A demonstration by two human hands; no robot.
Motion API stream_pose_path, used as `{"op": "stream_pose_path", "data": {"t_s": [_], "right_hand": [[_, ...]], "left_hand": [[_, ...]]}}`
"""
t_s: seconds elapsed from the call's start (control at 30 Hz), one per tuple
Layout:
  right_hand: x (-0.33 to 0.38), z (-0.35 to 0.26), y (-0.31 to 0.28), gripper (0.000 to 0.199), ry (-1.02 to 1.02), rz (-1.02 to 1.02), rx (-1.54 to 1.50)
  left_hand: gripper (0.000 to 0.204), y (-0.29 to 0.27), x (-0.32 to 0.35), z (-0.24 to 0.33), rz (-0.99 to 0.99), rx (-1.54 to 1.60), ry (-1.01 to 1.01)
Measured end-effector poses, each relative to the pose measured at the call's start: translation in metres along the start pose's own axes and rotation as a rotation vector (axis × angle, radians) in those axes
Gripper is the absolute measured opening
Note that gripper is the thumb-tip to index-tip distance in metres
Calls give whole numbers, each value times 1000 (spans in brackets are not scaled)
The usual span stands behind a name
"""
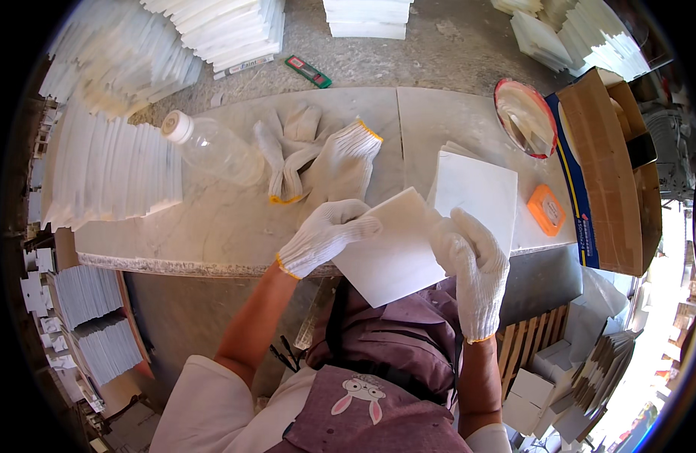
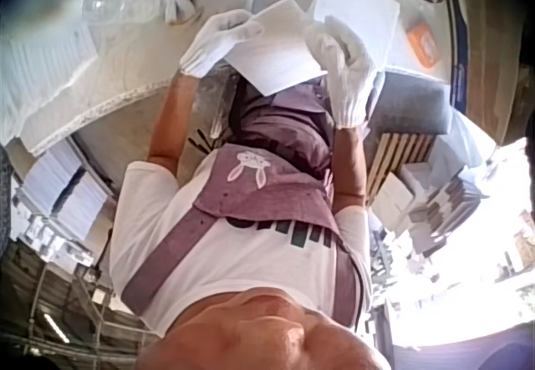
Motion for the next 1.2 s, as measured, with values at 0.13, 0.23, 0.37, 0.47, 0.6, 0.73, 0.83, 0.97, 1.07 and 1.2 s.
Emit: {"op": "stream_pose_path", "data": {"t_s": [0.13,0.23,0.37,0.47,0.6,0.73,0.83,0.97,1.07,1.2], "right_hand": [[-5,-4,1,35,-25,9,15],[-9,-1,1,35,-11,4,24],[-12,1,1,35,48,-4,15],[-15,0,2,35,61,-10,13],[-17,1,1,35,72,-14,33],[-19,2,1,35,79,-16,29],[-20,1,1,35,86,-8,37],[-21,2,1,34,88,-7,48],[-22,2,1,33,91,-7,52],[-23,1,2,33,89,-5,60]], "left_hand": [[28,0,-1,2,-5,-26,1],[28,-1,-2,1,-8,-34,4],[28,-1,-3,-1,-7,-52,7],[29,-1,-2,1,-9,-61,-10],[30,-2,-2,2,-2,-79,-2],[31,-2,-2,3,4,-110,-11],[31,-2,-3,4,6,-110,-13],[30,-1,-3,4,9,-92,-15],[30,-2,-3,3,10,-95,-8],[30,-3,-4,-1,12,-95,-7]]}}
Point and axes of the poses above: each hand's wrist, its own x-axis away from the middle knuckle, its own y-axis out of the palm, z = x × y, the point moved 4 cm from there along -x, towards the middle knuckle, and after that the axes turned 6 degrees about -x, right-handed, at the moved point
